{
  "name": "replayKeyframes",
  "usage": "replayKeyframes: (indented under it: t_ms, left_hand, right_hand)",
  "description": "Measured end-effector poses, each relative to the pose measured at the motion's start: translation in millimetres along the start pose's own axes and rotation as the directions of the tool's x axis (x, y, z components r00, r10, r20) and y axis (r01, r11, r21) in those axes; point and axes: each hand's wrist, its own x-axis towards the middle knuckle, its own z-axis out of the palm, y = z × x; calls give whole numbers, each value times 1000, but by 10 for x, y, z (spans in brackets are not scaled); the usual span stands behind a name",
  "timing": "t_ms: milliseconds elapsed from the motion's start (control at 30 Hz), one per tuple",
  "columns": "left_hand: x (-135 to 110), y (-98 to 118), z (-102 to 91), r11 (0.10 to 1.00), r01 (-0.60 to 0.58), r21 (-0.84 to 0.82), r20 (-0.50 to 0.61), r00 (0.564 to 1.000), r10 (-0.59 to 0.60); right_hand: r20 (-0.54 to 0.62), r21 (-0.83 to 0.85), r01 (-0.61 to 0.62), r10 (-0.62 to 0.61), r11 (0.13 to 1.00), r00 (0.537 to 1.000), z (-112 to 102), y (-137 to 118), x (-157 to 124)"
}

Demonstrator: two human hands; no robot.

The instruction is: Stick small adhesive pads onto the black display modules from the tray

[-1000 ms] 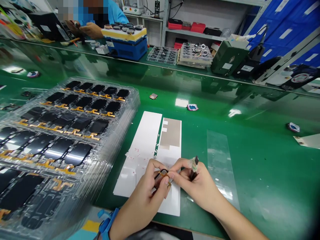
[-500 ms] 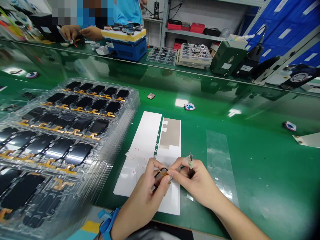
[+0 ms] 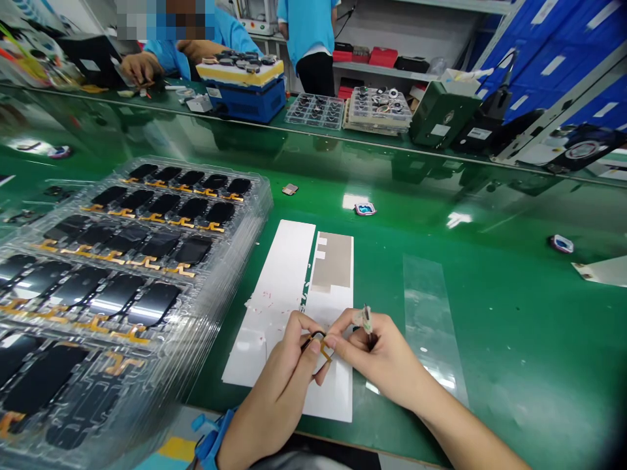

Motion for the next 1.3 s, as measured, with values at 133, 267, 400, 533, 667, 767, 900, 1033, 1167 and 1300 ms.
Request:
replayKeyframes:
  t_ms: [133, 267, 400, 533, 667, 767, 900, 1033, 1167, 1300]
  left_hand:
    - [-5, 29, 14, 994, -54, 93, -47, 997, 58]
    - [34, 93, 37, 908, -171, 383, 9, 983, 182]
    - [148, 172, 48, 734, -262, 627, 88, 959, 268]
    - [253, 226, 44, 571, -278, 772, 149, 953, 264]
    - [290, 210, 30, 495, -284, 821, 180, 952, 247]
    - [294, 180, 18, 454, -304, 838, 198, 943, 266]
    - [294, 172, 16, 430, -323, 843, 220, 936, 274]
    - [293, 184, 19, 445, -331, 832, 222, 934, 279]
    - [294, 173, 17, 468, -335, 818, 218, 933, 286]
    - [304, 142, 21, 497, -325, 805, 191, 934, 301]
  right_hand:
    - [-166, 76, 114, -100, 991, 981, -116, 13, 45]
    - [-456, 46, 267, -218, 963, 863, -270, 78, 156]
    - [-546, 14, 237, -191, 971, 815, -311, 148, 281]
    - [-528, 44, 226, -169, 973, 832, -241, 178, 362]
    - [-510, 68, 207, -145, 976, 848, -175, 221, 412]
    - [-524, 91, 200, -124, 976, 842, -160, 257, 441]
    - [-547, 110, 195, -105, 975, 831, -156, 264, 458]
    - [-543, 114, 198, -106, 974, 833, -149, 245, 453]
    - [-564, 107, 201, -107, 974, 819, -135, 252, 432]
    - [-573, 99, 200, -109, 975, 812, -126, 257, 416]
